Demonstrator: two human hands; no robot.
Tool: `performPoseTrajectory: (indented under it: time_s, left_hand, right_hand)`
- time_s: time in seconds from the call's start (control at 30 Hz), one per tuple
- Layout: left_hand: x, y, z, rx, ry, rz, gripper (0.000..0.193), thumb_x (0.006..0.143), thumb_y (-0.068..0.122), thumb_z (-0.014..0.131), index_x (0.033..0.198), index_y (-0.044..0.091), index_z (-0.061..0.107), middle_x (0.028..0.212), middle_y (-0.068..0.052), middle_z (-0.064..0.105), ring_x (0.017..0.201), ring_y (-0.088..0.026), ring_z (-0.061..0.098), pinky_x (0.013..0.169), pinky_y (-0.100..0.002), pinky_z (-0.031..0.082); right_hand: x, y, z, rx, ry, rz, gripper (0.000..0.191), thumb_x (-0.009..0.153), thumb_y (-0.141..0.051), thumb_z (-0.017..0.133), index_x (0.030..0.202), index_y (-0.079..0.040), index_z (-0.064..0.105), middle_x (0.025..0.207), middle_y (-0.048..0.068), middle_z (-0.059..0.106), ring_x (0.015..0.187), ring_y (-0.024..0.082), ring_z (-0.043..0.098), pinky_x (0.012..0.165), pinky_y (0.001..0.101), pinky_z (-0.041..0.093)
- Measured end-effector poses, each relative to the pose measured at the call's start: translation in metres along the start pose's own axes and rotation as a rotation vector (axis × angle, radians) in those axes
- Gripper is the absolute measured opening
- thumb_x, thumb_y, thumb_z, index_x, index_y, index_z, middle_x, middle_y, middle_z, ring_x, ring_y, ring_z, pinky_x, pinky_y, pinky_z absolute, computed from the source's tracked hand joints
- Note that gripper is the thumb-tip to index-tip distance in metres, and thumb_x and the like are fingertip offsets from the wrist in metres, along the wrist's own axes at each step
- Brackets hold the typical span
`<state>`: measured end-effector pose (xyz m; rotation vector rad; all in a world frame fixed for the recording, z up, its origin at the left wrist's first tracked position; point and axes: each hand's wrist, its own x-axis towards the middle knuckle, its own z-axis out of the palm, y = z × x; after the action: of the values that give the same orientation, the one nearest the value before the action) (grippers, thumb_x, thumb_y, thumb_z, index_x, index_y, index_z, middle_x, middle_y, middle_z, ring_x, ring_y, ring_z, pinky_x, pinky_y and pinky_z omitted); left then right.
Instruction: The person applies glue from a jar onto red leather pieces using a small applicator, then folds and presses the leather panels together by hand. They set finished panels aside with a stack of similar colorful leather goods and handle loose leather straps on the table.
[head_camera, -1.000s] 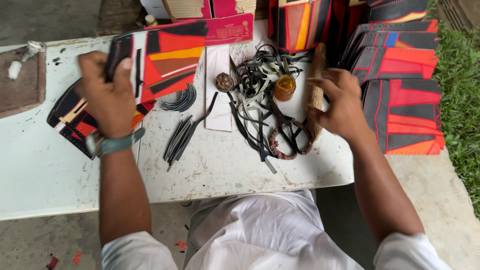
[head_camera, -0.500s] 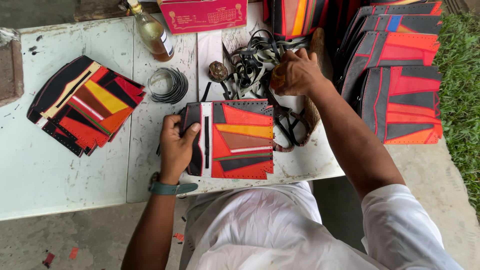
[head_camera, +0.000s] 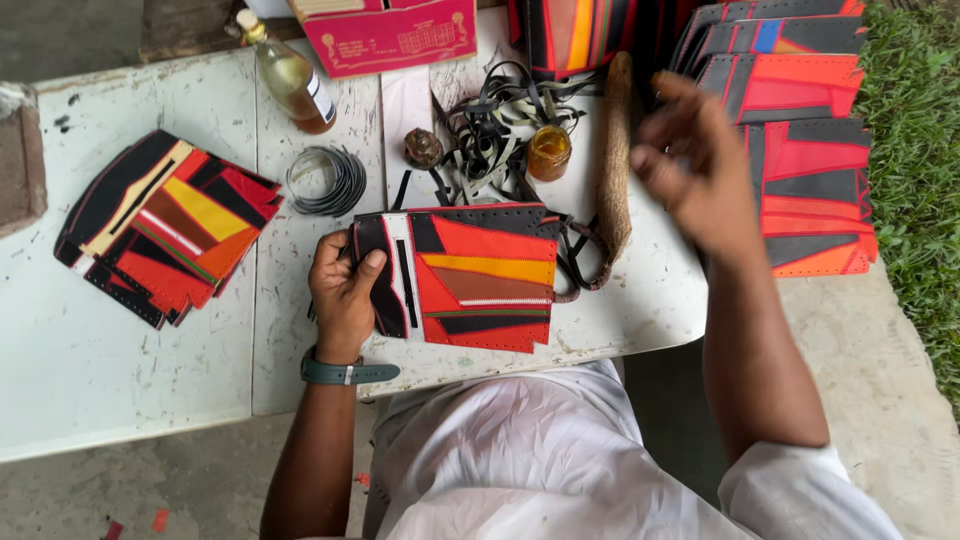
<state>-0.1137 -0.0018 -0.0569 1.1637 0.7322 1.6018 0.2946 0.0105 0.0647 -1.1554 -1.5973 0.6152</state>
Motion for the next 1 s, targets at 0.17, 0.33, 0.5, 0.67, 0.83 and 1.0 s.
performPoseTrajectory:
  time_s: [0.17,0.33,0.5,0.67,0.83,1.0]
  left_hand:
    - [-0.013,-0.014,0.012,0.015,0.119,0.001,0.031,0.1,0.007,0.072,0.125,-0.001,0.054,0.119,-0.01,0.071,0.107,-0.011,0.065,0.101,-0.028,0.051]
    - [-0.024,-0.019,0.019,0.019,0.163,0.004,0.033,0.1,0.008,0.072,0.126,-0.002,0.054,0.122,-0.011,0.069,0.109,-0.012,0.064,0.103,-0.028,0.05]
    - [-0.032,-0.013,0.028,0.141,0.173,0.041,0.035,0.101,0.012,0.071,0.126,-0.001,0.051,0.12,-0.012,0.07,0.108,-0.012,0.064,0.1,-0.027,0.05]
    - [-0.041,-0.019,0.05,0.164,0.196,0.041,0.038,0.102,0.015,0.07,0.127,-0.001,0.046,0.12,-0.013,0.069,0.108,-0.014,0.065,0.097,-0.027,0.052]
    - [-0.043,-0.023,0.062,0.227,0.191,-0.039,0.038,0.101,0.015,0.068,0.127,0.0,0.044,0.116,-0.014,0.071,0.105,-0.013,0.065,0.093,-0.026,0.053]
    - [-0.042,-0.024,0.062,0.154,0.093,-0.013,0.038,0.103,0.013,0.069,0.128,-0.001,0.045,0.116,-0.014,0.071,0.106,-0.013,0.065,0.095,-0.026,0.052]
  right_hand:
    - [-0.081,-0.006,0.065,-0.022,-0.201,0.269,0.094,0.082,-0.001,0.078,0.159,-0.01,0.025,0.124,0.015,0.071,0.109,0.019,0.071,0.091,0.0336,0.057]
    - [-0.094,-0.003,0.096,0.033,-0.057,0.202,0.092,0.087,-0.006,0.077,0.162,-0.01,0.024,0.135,0.018,0.067,0.119,0.025,0.067,0.098,0.0384,0.053]
    - [-0.09,-0.011,0.097,-0.084,-0.044,0.302,0.094,0.086,-0.017,0.074,0.163,-0.011,0.021,0.138,0.016,0.066,0.11,0.027,0.072,0.096,0.0376,0.055]
    - [-0.102,-0.024,0.101,-0.443,-0.077,0.179,0.096,0.084,-0.015,0.076,0.162,-0.008,0.021,0.121,0.022,0.067,0.108,0.039,0.067,0.094,0.0414,0.053]
    - [-0.1,-0.031,0.096,-0.558,0.018,-0.057,0.098,0.079,-0.007,0.078,0.16,-0.008,0.022,0.127,0.025,0.064,0.113,0.041,0.065,0.094,0.0433,0.054]
    - [-0.084,-0.027,0.071,0.065,-0.005,0.403,0.105,0.085,0.004,0.072,0.165,-0.018,0.008,0.128,0.016,0.067,0.11,0.023,0.072,0.091,0.0304,0.058]
